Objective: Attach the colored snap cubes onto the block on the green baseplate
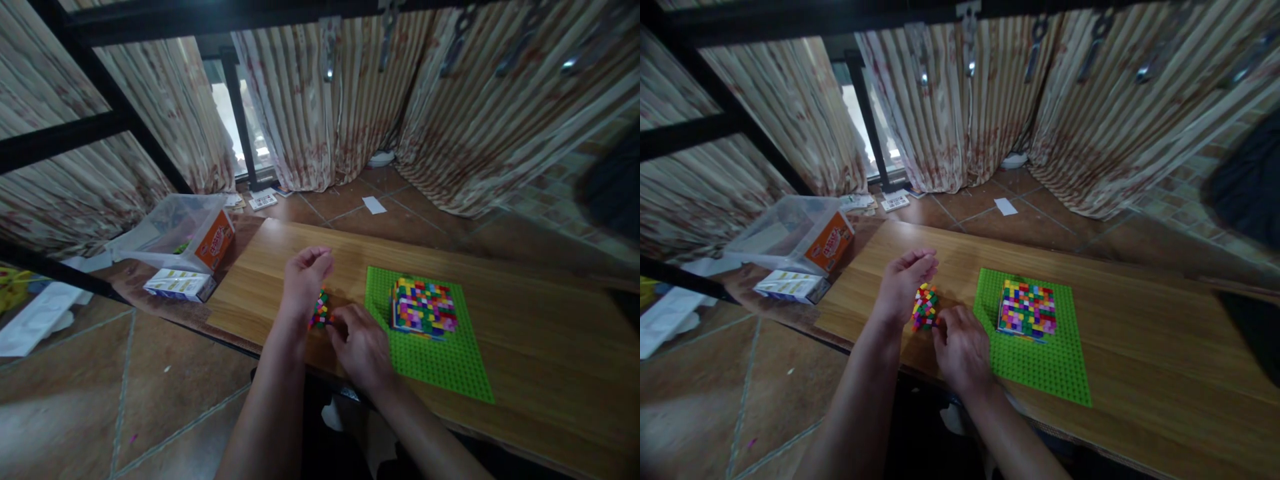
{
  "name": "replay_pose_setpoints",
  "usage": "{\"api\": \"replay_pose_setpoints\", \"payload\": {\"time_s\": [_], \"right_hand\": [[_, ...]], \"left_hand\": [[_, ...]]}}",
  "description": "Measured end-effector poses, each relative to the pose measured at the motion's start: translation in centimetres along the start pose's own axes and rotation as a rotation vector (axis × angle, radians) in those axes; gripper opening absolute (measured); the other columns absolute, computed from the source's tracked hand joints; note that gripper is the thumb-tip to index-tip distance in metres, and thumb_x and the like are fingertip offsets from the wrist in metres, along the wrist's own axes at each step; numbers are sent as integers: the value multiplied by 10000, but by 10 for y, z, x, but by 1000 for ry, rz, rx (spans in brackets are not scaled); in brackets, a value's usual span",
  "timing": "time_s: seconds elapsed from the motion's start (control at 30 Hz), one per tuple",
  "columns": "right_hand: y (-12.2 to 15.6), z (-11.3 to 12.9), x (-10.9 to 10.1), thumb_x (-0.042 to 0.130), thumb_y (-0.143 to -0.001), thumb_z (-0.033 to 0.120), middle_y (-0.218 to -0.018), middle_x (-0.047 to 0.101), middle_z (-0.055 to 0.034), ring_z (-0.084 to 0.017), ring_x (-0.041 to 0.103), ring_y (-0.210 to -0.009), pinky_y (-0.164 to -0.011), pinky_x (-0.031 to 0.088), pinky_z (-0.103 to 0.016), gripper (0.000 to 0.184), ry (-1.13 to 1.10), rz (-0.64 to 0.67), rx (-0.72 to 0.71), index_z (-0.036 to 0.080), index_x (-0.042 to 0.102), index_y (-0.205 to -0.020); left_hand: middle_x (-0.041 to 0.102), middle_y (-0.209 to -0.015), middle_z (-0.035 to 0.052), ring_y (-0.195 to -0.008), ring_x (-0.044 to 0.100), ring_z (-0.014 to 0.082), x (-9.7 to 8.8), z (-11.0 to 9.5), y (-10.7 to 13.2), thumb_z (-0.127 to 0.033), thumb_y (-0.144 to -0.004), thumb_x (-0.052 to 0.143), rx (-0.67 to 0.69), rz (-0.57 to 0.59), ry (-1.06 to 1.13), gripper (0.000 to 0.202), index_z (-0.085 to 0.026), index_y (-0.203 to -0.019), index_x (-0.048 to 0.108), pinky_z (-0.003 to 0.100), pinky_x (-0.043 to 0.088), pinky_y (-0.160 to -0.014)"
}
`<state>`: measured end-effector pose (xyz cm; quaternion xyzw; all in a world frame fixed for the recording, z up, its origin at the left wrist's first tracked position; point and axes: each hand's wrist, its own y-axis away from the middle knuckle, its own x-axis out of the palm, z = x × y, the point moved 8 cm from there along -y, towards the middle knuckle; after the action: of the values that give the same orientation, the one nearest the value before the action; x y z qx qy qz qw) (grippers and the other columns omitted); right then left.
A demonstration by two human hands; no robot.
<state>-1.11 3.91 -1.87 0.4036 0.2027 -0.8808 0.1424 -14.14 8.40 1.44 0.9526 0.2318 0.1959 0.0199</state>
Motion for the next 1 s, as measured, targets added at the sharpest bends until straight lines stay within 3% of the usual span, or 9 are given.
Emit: {"api": "replay_pose_setpoints", "payload": {"time_s": [0.3,0.43,0.53,0.67,0.77,0.83,1.0], "right_hand": [[-1,-2,-2,560,-784,96,-716,621,2,-175,585,-699,-663,424,-290,145,-132,7,8,227,593,-732],[2,-3,-12,555,-812,120,-696,621,4,-162,587,-670,-647,438,-279,132,-246,-28,35,218,609,-742],[7,-10,-37,577,-862,201,-740,659,-1,-150,609,-682,-659,480,-269,84,-467,-166,95,214,635,-802],[16,-25,-81,637,-859,256,-760,673,-1,-145,623,-711,-685,509,-268,50,-619,-436,156,211,651,-843],[22,-35,-102,661,-845,259,-785,683,0,-142,631,-719,-683,520,-267,51,-664,-545,194,217,657,-873],[23,-40,-110,672,-839,259,-795,688,0,-142,638,-731,-685,526,-265,54,-672,-575,204,222,663,-877],[23,-46,-119,684,-834,249,-786,689,13,-131,645,-735,-703,534,-253,41,-714,-583,194,234,677,-871]], "left_hand": [[650,-718,-3,-678,579,95,8,7,3,-259,-633,783,-2,30,-112,185,-157,-774,720,223,470,-701],[655,-728,0,-693,581,103,10,9,2,-294,-629,792,2,60,-136,225,-157,-794,723,226,469,-704],[675,-767,17,-718,589,121,19,7,5,-329,-637,802,7,167,-169,263,-158,-824,730,234,474,-701],[696,-798,44,-720,596,132,48,8,25,-368,-718,771,-39,479,-256,265,-160,-881,751,238,471,-685],[704,-815,40,-749,619,138,70,11,46,-312,-718,790,-64,681,-233,217,-177,-884,756,249,486,-724],[711,-811,38,-754,634,146,80,14,54,-290,-725,790,-76,720,-201,185,-188,-875,752,263,500,-736],[693,-748,22,-693,611,132,89,18,56,-281,-731,789,-8,662,-220,142,-195,-834,744,250,492,-689]]}}
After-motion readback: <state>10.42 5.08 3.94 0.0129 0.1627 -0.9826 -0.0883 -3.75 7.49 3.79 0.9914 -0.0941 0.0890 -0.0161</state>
